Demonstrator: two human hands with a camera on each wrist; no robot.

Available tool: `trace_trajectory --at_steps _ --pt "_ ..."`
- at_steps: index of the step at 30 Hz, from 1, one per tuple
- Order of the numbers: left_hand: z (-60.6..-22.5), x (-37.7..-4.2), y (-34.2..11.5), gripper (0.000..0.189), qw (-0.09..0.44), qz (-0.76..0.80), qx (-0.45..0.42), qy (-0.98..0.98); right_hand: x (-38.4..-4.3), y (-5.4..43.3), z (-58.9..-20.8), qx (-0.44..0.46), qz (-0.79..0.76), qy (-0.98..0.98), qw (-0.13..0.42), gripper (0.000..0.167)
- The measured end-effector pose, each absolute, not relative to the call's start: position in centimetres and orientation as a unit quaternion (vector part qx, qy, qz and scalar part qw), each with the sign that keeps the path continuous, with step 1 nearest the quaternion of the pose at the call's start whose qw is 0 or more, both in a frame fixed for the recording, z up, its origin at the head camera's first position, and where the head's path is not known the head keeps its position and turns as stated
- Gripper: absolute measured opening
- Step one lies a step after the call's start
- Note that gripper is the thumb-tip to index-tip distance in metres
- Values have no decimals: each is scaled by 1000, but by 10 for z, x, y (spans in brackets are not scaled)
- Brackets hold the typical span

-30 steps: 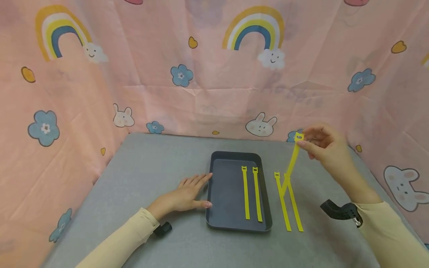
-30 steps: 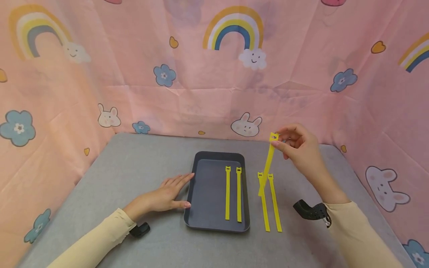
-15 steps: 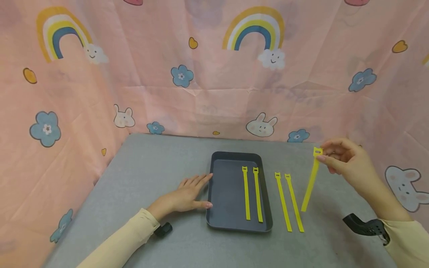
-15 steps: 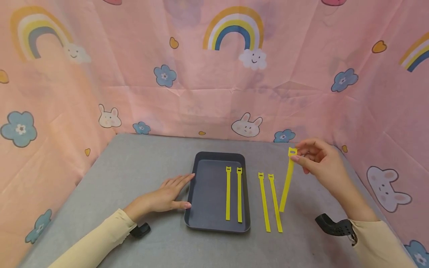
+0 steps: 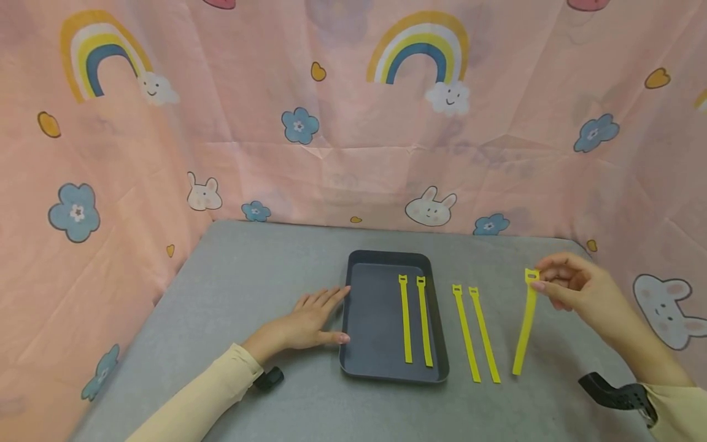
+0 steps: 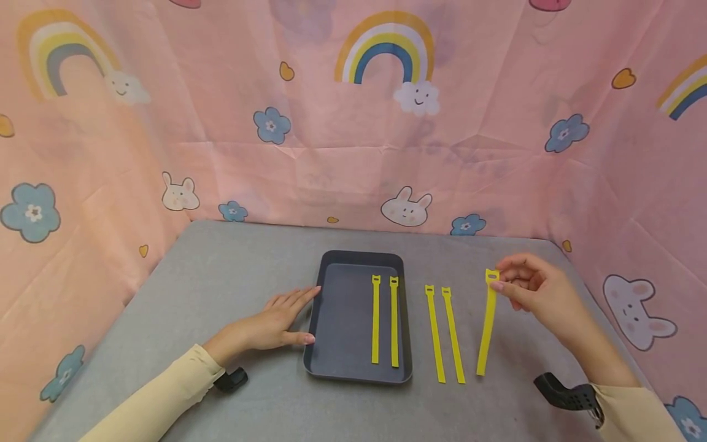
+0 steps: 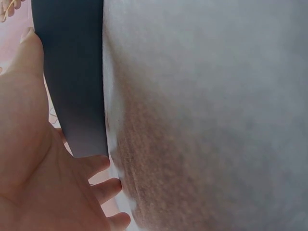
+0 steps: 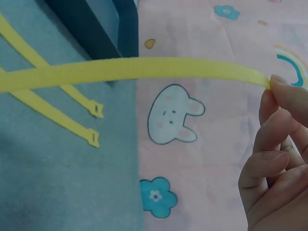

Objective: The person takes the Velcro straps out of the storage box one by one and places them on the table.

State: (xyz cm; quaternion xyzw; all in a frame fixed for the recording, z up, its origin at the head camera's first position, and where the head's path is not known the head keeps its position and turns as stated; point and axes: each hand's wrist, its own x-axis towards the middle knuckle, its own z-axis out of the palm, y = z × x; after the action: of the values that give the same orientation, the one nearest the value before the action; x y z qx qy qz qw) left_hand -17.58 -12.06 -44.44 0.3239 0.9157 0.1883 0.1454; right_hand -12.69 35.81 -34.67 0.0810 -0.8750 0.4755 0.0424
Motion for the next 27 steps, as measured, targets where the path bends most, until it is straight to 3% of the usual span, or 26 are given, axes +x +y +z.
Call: trace_trajectory --at_steps 18,27 --pt "-444 -175 -122 96 148 194 325 914 -137 363 -375 76 476 -876 10 21" --pt "-445 -176 -122 96 150 191 320 916 -149 369 -393 59 463 -884 -9 29"
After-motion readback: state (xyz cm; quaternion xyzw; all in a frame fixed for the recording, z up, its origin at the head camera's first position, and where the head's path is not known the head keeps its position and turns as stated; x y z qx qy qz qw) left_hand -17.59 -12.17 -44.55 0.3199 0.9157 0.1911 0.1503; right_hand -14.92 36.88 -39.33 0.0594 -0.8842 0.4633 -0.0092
